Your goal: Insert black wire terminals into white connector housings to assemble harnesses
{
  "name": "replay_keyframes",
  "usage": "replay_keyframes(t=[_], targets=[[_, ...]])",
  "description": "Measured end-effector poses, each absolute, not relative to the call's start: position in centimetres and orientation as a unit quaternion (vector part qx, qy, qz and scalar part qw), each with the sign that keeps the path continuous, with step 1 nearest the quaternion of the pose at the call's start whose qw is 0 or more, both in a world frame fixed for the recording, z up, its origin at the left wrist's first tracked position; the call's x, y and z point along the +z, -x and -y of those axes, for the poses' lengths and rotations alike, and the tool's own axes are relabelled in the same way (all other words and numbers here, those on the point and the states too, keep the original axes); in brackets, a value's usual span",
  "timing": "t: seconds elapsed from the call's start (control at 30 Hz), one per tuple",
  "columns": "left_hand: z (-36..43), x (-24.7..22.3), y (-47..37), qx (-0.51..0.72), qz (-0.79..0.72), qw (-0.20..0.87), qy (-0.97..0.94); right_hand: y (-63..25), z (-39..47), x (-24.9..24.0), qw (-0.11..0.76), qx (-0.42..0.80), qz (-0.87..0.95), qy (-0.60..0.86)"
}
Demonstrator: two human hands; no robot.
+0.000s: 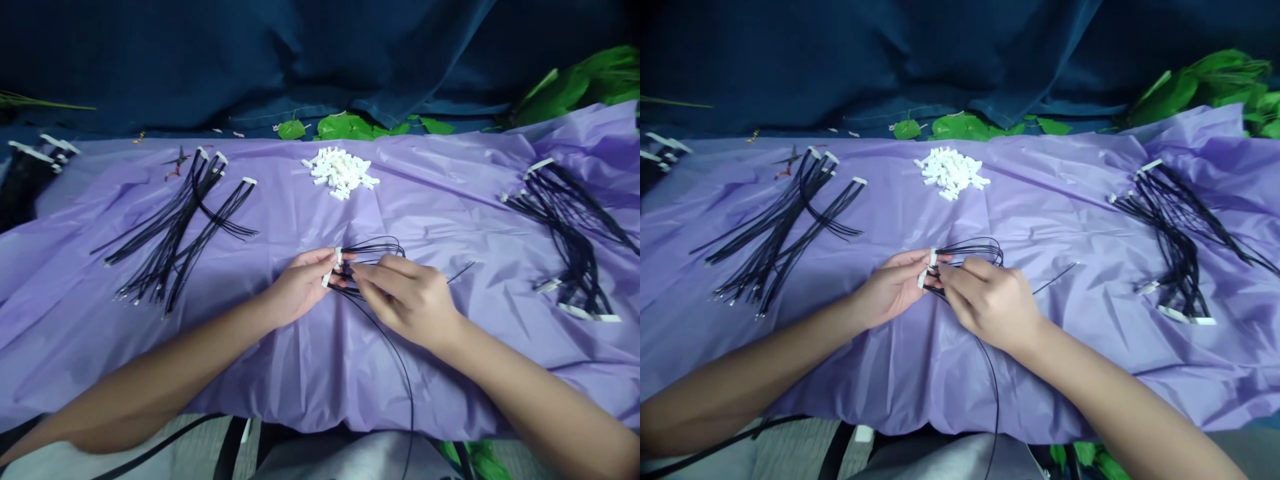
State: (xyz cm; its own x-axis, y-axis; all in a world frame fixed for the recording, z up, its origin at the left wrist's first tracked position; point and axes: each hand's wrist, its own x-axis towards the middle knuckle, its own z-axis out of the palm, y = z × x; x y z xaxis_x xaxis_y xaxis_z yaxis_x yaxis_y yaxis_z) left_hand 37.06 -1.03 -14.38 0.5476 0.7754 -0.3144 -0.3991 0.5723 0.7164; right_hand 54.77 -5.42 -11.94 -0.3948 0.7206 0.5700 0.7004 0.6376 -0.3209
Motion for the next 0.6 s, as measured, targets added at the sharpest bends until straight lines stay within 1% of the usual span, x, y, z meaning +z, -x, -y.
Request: replay_keyframes(t=[0.1,0.2,0.43,0.6], targets=[[1.09,-14.32,-37.05,0.356,-0.32,0.825,-0.299,-54.92,5.28,-11.81,0.377,0.064,0.824,0.419],[1.11,-14.33,-37.02,0.357,-0.317,0.825,-0.303,-55.01,5.06,-11.54,0.387,0.097,0.817,0.416],[1.14,-14.49,-37.1,0.353,-0.315,0.829,-0.299,-55.17,4.55,-11.3,0.362,0.117,0.824,0.419],[1.14,-14.36,-37.13,0.348,-0.324,0.829,-0.295,-55.22,4.46,-11.47,0.363,0.115,0.821,0.426]])
